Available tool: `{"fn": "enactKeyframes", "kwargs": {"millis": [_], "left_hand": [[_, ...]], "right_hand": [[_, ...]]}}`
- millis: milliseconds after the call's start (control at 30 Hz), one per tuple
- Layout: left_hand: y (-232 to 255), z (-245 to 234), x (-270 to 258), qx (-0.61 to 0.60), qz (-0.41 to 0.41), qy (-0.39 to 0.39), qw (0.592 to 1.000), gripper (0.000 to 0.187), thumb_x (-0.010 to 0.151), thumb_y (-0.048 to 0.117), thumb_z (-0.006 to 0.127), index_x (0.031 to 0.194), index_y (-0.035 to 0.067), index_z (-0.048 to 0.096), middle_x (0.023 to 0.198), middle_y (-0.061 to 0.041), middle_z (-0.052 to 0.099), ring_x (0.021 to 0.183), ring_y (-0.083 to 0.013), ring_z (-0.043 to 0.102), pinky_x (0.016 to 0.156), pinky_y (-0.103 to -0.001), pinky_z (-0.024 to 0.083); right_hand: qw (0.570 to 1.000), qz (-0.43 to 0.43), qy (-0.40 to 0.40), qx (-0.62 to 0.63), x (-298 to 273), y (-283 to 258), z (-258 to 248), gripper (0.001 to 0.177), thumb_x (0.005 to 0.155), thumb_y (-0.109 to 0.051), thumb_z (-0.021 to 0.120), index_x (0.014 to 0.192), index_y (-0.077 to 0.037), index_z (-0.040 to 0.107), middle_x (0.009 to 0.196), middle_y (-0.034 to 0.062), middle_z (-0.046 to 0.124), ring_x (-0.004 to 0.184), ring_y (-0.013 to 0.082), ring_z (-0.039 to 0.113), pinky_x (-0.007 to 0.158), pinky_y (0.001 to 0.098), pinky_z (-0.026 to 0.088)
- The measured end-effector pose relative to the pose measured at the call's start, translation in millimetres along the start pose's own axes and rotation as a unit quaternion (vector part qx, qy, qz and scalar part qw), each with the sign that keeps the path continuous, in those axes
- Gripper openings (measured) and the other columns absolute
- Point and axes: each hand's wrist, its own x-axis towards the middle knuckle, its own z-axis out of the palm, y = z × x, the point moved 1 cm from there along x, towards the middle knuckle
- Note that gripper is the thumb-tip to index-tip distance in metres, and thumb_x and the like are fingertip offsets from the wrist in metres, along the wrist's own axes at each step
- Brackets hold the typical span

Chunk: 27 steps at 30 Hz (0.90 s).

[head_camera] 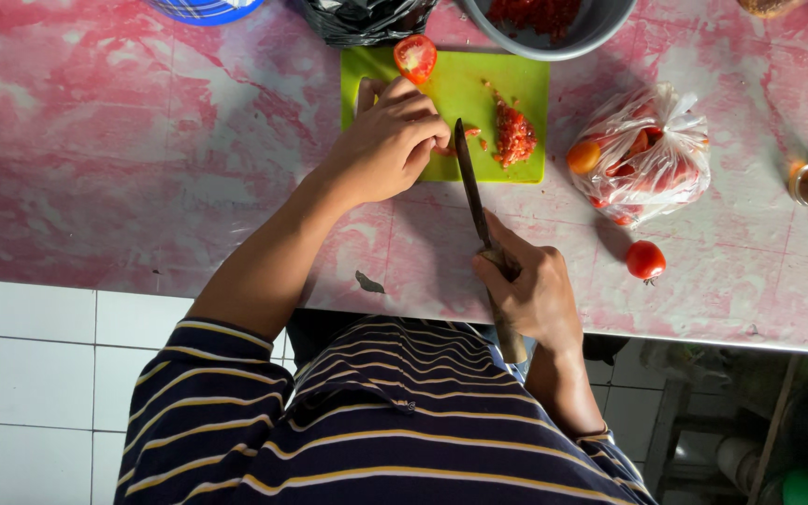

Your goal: The person cuts tomatoes on a green cutting board using a knife.

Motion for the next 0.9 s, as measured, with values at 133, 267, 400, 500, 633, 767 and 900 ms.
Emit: {"fn": "enactKeyframes", "kwargs": {"millis": [133, 267, 400, 500, 633, 767, 900], "left_hand": [[-1, -2, -3, 0.001, 0.006, -0.002, 1.0, 0.009, 0.093, 0.005, 0.066, 0.092, 0.013, 0.064, 0.093, 0.001, 0.062, 0.113, -0.023, 0.052, 0.096, -0.046, 0.031], [-1, -2, -7, 0.035, 0.017, 0.007, 0.999, 0.011, 0.094, 0.005, 0.068, 0.099, 0.015, 0.067, 0.101, 0.001, 0.062, 0.115, -0.0238, 0.051, 0.098, -0.047, 0.031], [6, -2, -6, 0.092, 0.037, 0.062, 0.993, 0.012, 0.092, 0.012, 0.073, 0.104, 0.014, 0.07, 0.107, -0.001, 0.062, 0.114, -0.0258, 0.048, 0.097, -0.047, 0.03], [15, 6, -1, 0.102, 0.018, 0.076, 0.992, 0.025, 0.091, 0.031, 0.079, 0.102, 0.01, 0.07, 0.101, -0.003, 0.062, 0.109, -0.0275, 0.049, 0.093, -0.05, 0.03], [15, 16, 2, 0.048, -0.005, 0.047, 0.998, 0.015, 0.094, 0.022, 0.077, 0.105, 0.013, 0.072, 0.099, 0.0, 0.062, 0.108, -0.0247, 0.052, 0.099, -0.049, 0.031], [10, 12, -3, 0.051, -0.015, 0.042, 0.998, 0.008, 0.093, 0.019, 0.076, 0.099, 0.015, 0.072, 0.097, 0.0, 0.064, 0.106, -0.0252, 0.054, 0.099, -0.05, 0.031], [10, 9, -6, 0.031, -0.01, 0.05, 0.998, 0.009, 0.092, 0.015, 0.076, 0.101, 0.014, 0.074, 0.099, 0.001, 0.064, 0.107, -0.0242, 0.055, 0.097, -0.049, 0.032]], "right_hand": [[1.0, -0.024, 0.006, 0.0, -3, -1, 1, 0.057, 0.086, -0.01, 0.075, 0.141, -0.001, 0.061, 0.069, 0.0148, 0.071, 0.05, 0.015, 0.063, 0.056, 0.0333, 0.051], [0.999, -0.038, 0.023, 0.017, -2, -4, 1, 0.057, 0.087, -0.009, 0.074, 0.141, 0.002, 0.06, 0.068, 0.0114, 0.07, 0.048, 0.0134, 0.06, 0.052, 0.031, 0.047], [0.997, -0.022, 0.07, 0.014, 8, -6, 0, 0.056, 0.089, -0.009, 0.072, 0.142, 0.002, 0.059, 0.058, 0.0081, 0.064, 0.044, 0.0135, 0.054, 0.048, 0.0292, 0.043], [0.994, -0.044, 0.093, -0.025, 14, -8, -1, 0.056, 0.089, -0.011, 0.074, 0.142, 0.003, 0.06, 0.055, 0.0084, 0.059, 0.043, 0.0153, 0.054, 0.05, 0.031, 0.044], [0.994, -0.034, 0.091, -0.042, 11, -5, 5, 0.058, 0.088, -0.013, 0.074, 0.142, 0.002, 0.06, 0.054, 0.0086, 0.058, 0.042, 0.0168, 0.055, 0.05, 0.0332, 0.045], [0.994, -0.036, 0.094, -0.043, 10, -2, 10, 0.058, 0.088, -0.014, 0.074, 0.142, 0.001, 0.061, 0.057, 0.01, 0.058, 0.045, 0.0181, 0.059, 0.051, 0.0337, 0.048], [0.994, -0.005, 0.093, -0.054, 11, -2, 7, 0.057, 0.088, -0.014, 0.074, 0.142, 0.0, 0.061, 0.054, 0.0122, 0.057, 0.042, 0.023, 0.058, 0.051, 0.0359, 0.047]]}}
